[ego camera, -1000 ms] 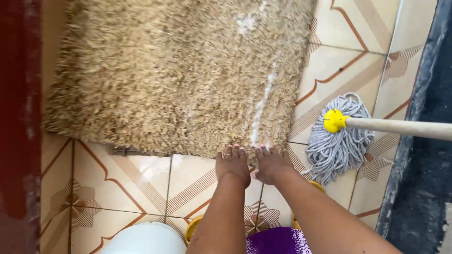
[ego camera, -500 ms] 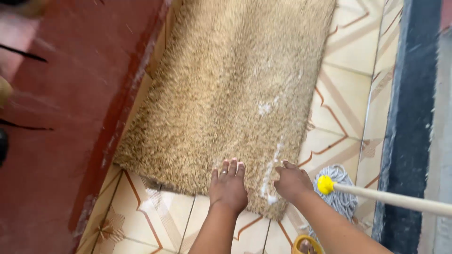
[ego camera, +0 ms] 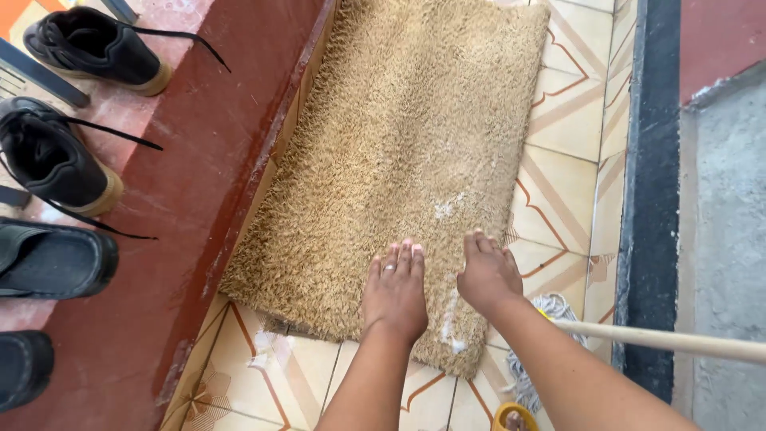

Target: The recorder unrolls a rug on a balcony floor, applies soap and water from a bucket, and scrubs it thoroughly with a hand brush.

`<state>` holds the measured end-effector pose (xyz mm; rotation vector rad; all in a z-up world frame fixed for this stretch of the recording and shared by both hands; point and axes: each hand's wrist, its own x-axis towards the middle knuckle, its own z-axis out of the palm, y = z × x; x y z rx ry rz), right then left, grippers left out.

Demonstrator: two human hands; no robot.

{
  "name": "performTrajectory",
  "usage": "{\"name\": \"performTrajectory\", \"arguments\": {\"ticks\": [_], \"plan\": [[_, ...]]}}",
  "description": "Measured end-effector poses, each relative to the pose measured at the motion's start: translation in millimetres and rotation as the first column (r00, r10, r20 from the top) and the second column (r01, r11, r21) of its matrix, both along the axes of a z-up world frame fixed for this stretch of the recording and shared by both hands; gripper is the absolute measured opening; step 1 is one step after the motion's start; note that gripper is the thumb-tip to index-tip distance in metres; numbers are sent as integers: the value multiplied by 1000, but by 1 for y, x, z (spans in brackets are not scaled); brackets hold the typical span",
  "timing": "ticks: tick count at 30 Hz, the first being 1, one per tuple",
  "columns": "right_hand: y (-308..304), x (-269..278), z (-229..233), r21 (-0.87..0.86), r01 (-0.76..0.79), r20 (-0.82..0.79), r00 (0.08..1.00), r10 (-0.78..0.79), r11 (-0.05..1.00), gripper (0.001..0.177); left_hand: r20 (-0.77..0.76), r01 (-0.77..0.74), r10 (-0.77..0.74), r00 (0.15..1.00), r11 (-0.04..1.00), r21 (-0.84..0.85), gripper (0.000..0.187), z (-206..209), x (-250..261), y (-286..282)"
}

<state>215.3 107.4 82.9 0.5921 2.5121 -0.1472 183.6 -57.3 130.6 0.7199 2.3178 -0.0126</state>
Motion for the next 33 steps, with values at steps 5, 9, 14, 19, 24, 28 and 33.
{"name": "performTrajectory", "arguments": {"ticks": [5, 9, 14, 19, 24, 28, 33], "plan": [[-20, 9, 15, 55, 8, -97, 995, -3, 998, 84, -107, 93, -93, 990, 996, -4, 82, 16, 1, -8], [-35, 29, 16, 85, -1, -125, 992, 12, 996, 83, -165, 82, -74, 983, 996, 45, 79, 6, 13, -26], [-45, 45, 24, 56, -35, -108, 993, 41, 998, 84, -132, 37, -33, 991, 999, 25, 80, 13, 26, -42], [-63, 55, 25, 34, -85, -60, 994, 87, 996, 88, -153, -7, 2, 988, 999, -31, 78, 3, 43, -60], [-112, 89, 60, 3, -242, -52, 969, 242, 970, 88, -180, -108, 105, 978, 994, -7, 80, 2, 82, -81], [-149, 131, 51, -190, -287, -9, 957, 290, 939, 88, -22, -208, 207, 978, 977, -42, 84, 14, 123, -102], [-201, 160, 44, -224, -428, -114, 904, 412, 876, 84, -6, -256, 257, 966, 962, -95, 93, 10, 153, -139]]}}
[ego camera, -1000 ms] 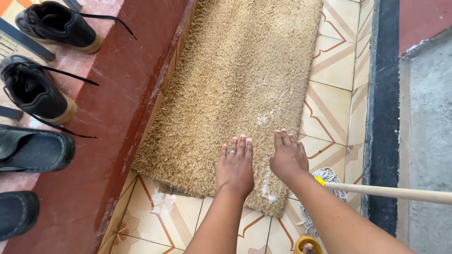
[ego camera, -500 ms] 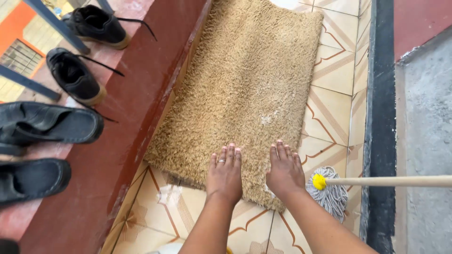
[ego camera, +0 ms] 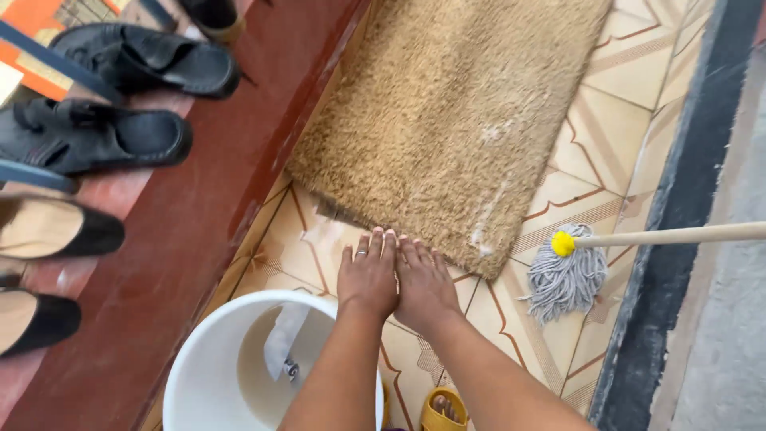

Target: The recorder unrolls a rug on a balcony floor, applies soap and water from a bucket, and scrubs it thoroughly with a hand brush.

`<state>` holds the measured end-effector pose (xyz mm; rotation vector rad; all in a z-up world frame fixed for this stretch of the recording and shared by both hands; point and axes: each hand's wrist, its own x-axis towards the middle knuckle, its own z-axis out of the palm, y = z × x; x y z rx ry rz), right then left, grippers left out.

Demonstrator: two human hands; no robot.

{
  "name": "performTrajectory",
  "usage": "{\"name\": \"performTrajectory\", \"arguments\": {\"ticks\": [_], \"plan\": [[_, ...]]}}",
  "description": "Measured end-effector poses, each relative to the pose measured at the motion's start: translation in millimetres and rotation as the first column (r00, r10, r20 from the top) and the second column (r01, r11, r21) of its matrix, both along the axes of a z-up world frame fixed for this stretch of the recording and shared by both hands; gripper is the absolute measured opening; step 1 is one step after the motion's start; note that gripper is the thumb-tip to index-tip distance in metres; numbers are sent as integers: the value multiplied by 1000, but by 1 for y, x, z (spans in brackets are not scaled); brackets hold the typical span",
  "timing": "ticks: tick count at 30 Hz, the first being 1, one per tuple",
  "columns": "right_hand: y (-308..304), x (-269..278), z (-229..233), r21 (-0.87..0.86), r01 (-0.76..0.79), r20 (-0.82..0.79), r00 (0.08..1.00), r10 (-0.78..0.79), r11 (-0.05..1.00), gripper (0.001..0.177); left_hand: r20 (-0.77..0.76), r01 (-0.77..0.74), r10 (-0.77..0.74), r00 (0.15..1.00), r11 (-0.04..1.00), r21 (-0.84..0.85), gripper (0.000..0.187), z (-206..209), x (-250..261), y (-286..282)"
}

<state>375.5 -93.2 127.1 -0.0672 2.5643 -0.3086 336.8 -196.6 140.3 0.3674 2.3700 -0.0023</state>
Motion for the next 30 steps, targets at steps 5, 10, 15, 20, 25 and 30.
{"name": "performTrajectory", "arguments": {"ticks": [5, 10, 15, 20, 25, 30], "plan": [[-45, 19, -9, -20, -139, 92, 986, 140, 990, 84, -145, 8, -9, 989, 1000, -8, 64, -76, 28, -52], [-66, 70, -63, -70, -147, -6, 989, 147, 987, 75, 74, -6, 13, 997, 996, -87, 67, -34, 42, -90], [-83, 83, -50, 56, 53, 326, 943, -68, 997, 77, -81, 56, -55, 995, 998, 16, 58, -58, 54, -116], [-81, 90, -74, -93, 439, 179, 890, -419, 894, 29, -110, -11, 26, 994, 990, 140, 41, -49, 40, -112], [-75, 59, -56, -116, 400, 109, 915, -388, 909, 19, -266, 38, 8, 964, 985, 167, 50, -71, 37, -117], [-64, 19, -52, -86, 243, -3, 970, -244, 966, 31, -312, 5, 43, 949, 988, 151, 61, -67, 20, -127]]}}
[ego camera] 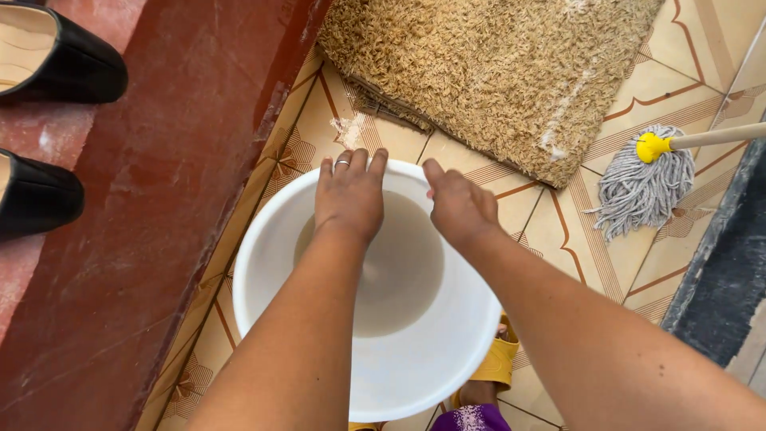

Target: The recorder unrolls a rug on a balcony floor, applies soap and water from a bucket, and scrubs it thoroughly with a hand brush.

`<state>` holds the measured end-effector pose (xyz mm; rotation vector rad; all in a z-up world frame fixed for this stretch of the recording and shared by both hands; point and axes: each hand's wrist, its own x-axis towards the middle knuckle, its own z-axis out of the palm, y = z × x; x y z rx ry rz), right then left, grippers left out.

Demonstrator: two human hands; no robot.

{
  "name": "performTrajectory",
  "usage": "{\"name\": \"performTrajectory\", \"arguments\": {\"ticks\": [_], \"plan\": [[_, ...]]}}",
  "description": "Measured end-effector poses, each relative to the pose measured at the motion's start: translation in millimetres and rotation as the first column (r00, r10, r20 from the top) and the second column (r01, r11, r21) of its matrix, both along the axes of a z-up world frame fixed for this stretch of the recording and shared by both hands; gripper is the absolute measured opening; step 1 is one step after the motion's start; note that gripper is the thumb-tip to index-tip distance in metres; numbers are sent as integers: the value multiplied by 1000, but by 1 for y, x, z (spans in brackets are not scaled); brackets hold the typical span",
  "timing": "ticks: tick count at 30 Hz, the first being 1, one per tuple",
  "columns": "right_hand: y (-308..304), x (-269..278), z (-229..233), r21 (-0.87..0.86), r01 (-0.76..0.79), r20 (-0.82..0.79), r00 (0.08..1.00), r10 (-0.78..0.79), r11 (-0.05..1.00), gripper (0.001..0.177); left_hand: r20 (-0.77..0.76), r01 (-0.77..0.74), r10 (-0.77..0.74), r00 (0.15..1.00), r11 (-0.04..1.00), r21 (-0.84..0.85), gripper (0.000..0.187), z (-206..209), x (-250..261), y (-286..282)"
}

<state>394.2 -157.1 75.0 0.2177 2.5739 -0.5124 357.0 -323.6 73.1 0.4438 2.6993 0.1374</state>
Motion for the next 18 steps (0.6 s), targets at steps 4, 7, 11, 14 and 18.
{"name": "performTrajectory", "arguments": {"ticks": [4, 7, 11, 14, 18], "plan": [[14, -12, -15, 120, -108, -226, 965, 134, 987, 47, 16, -89, 89, 996, 996, 22, 60, 4, -8, 2], [33, -18, -11, 259, -140, -315, 923, 221, 956, 42, 30, -129, 127, 991, 990, 58, 52, 6, -15, 16], [73, -24, -18, 371, -149, -370, 882, 293, 917, 48, -45, -113, 118, 992, 988, 108, 32, 6, -32, 53], [92, -36, -27, 321, -136, -308, 921, 239, 937, 48, -34, -100, 101, 994, 995, 9, 36, 2, -50, 78], [126, -54, -53, 293, -74, -303, 938, 166, 953, 54, -42, -37, 38, 998, 999, 21, 30, -7, -82, 111]]}}
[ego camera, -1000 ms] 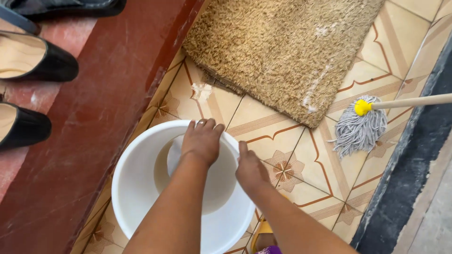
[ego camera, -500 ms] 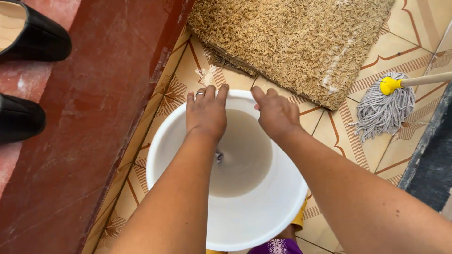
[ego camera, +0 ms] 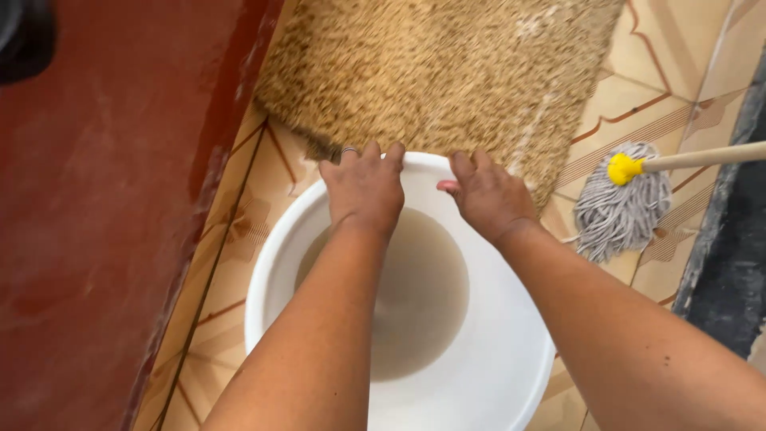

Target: The recorder unrolls a rug on a balcony floor, applies soap and water from a bucket, and scrubs it thoroughly with a hand brush.

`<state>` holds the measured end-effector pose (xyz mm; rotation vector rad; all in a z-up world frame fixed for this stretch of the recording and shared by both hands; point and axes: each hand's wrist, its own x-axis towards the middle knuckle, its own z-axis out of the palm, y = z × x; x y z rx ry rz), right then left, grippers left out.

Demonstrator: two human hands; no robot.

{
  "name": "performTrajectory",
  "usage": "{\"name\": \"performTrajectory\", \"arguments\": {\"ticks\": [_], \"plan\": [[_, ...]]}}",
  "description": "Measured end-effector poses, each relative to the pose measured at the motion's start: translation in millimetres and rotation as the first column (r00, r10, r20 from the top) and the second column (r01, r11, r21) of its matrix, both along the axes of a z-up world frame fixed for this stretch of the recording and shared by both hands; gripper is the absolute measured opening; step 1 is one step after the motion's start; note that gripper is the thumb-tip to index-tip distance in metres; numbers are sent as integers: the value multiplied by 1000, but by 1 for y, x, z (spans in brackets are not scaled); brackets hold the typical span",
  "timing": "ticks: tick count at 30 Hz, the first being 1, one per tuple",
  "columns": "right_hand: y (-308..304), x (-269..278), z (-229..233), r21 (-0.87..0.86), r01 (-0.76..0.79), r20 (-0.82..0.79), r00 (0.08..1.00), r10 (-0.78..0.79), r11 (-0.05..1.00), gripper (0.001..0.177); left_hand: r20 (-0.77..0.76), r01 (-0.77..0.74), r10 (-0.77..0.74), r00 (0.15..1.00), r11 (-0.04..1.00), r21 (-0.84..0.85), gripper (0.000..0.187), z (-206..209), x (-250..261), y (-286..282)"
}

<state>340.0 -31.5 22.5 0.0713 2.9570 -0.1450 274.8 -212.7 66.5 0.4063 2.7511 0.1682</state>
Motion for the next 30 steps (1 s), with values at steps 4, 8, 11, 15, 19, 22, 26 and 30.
{"name": "performTrajectory", "arguments": {"ticks": [4, 8, 11, 15, 19, 22, 26, 30], "plan": [[18, -24, -7, -63, 160, 199, 969, -144, 985, 57, 5, 64, -64, 998, 991, -116, 28, -25, -36, 31], [26, -49, -8, -47, 340, 404, 867, -293, 939, 60, 19, 42, -39, 999, 966, -254, 40, -24, -56, 43], [29, -59, -43, -10, 437, 439, 810, -389, 899, 59, 21, 31, -26, 999, 948, -318, 46, -24, -53, 54], [29, -54, -30, 77, 435, 536, 741, -405, 897, 73, -320, 58, -183, 930, 930, -362, 78, -55, -47, 64], [39, -47, -42, -141, 429, 468, 823, -322, 892, 79, -29, 14, -25, 999, 942, -334, 60, -45, -67, 94], [40, -43, -34, -127, 517, 584, 728, -357, 846, 63, 63, 5, 9, 998, 973, -230, 58, -30, -71, 121], [40, -27, -25, -79, 468, 719, 638, -275, 880, 43, 126, 76, -59, 990, 988, -136, 45, -67, -51, 121], [28, 3, -8, -633, 479, 671, 732, 122, 608, 68, 512, -32, 136, 848, 978, -207, 47, -32, -47, 110]]}}
